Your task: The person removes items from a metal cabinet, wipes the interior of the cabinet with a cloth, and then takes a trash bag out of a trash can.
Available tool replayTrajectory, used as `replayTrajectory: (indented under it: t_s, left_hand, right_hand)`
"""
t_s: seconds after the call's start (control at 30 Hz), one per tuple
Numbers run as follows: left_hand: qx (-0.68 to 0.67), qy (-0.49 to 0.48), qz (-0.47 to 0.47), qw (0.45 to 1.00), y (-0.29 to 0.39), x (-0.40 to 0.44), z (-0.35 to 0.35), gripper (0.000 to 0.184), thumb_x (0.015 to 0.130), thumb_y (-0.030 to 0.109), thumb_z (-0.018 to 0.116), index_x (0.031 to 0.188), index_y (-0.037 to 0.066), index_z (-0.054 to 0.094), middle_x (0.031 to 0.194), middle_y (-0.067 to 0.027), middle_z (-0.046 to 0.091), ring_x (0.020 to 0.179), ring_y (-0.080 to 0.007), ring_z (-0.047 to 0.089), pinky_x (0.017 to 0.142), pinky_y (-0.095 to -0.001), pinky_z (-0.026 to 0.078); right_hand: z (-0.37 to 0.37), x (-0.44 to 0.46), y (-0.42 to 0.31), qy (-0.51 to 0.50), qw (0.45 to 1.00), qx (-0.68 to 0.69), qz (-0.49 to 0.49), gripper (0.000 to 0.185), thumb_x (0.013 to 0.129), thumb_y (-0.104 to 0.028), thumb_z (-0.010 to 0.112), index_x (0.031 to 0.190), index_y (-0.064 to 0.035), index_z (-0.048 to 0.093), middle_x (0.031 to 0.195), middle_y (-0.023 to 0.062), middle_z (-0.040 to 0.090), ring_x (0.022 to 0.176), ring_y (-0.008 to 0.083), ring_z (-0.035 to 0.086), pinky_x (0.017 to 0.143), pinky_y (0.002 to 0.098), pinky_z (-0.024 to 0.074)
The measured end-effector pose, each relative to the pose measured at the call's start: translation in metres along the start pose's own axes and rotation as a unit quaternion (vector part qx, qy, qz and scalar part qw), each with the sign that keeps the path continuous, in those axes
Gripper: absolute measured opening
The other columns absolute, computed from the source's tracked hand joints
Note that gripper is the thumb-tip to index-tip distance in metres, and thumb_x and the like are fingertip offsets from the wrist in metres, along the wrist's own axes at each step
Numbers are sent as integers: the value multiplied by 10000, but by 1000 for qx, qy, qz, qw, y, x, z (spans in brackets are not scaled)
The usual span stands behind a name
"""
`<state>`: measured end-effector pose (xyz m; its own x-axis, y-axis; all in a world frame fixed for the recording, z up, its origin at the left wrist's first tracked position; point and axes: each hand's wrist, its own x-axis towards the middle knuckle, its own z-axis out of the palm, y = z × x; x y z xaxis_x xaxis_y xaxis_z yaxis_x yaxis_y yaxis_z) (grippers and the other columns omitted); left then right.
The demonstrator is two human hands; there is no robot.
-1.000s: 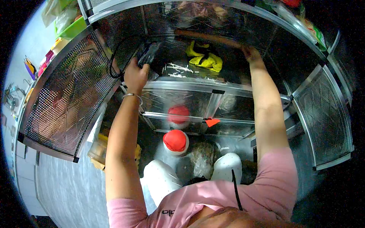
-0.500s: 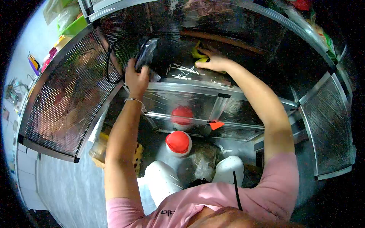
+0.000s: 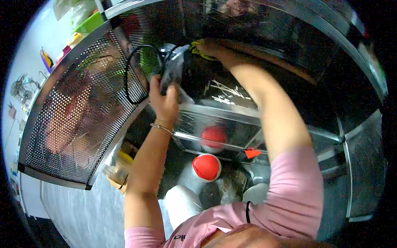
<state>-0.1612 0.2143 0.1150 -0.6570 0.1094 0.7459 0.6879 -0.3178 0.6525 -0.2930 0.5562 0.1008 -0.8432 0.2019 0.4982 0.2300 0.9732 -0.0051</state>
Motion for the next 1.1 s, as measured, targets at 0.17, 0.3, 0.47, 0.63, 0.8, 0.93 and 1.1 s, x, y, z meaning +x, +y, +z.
replayTrajectory:
  t_s: [0.17, 0.3, 0.47, 0.63, 0.8, 0.93, 1.1]
  left_hand:
    - [60, -18, 16, 998, -5, 6, -2, 253, 690, 140, 557, 870, -16, 471, 771, -138, 506, 689, -226, 488, 639, -316, 410]
    - [95, -21, 12, 995, -8, 8, -5, 281, 670, 151, 568, 878, -15, 479, 784, -164, 514, 720, -284, 506, 662, -337, 412]
    - [106, -17, -5, 994, -13, 7, -4, 294, 657, 162, 568, 881, -13, 491, 798, -191, 521, 741, -331, 509, 671, -364, 414]
    - [80, 6, 54, 995, -3, 9, 0, 292, 659, 169, 564, 880, -10, 499, 777, -184, 533, 725, -319, 521, 666, -359, 418]
    - [40, -62, -2, 997, 0, 2, -15, 372, 702, 146, 561, 1005, -43, 456, 873, -141, 545, 774, -227, 521, 703, -303, 422]
    - [-182, -23, -169, 968, 66, -36, -32, 509, 717, 104, 546, 1176, -45, 385, 1057, -121, 504, 912, -181, 493, 803, -283, 393]
    - [-228, 10, -246, 942, 97, -139, -120, 602, 663, 159, 515, 1216, -17, 351, 1164, -136, 449, 1008, -222, 469, 879, -318, 352]
  right_hand:
    - [48, 71, -6, 2, 999, 0, 45, 359, 758, -289, 496, 1045, -78, 543, 1066, 143, 539, 976, 287, 511, 854, 373, 398]
    - [51, 78, -15, 5, 1000, 16, 20, 324, 763, -262, 490, 1021, -75, 553, 1039, 143, 551, 956, 279, 521, 845, 372, 401]
    - [9, 25, -57, 32, 992, 90, -82, 283, 769, -228, 484, 990, -72, 567, 1004, 144, 565, 930, 269, 532, 835, 371, 404]
    - [-43, -43, -113, 46, 957, 214, -190, 246, 775, -193, 477, 959, -68, 580, 969, 144, 580, 904, 259, 544, 824, 370, 407]
    - [-104, -113, -136, 29, 914, 298, -274, 220, 779, -166, 472, 935, -65, 591, 941, 144, 592, 884, 251, 554, 815, 369, 409]
    - [-176, -141, -156, -302, 898, 267, -179, 326, 712, -197, 558, 1022, -104, 598, 1008, 89, 600, 876, 193, 557, 782, 324, 425]
    - [-205, -168, -133, -197, 884, 382, -184, 383, 671, -172, 556, 1048, -119, 595, 897, 53, 629, 710, 132, 550, 677, 261, 437]
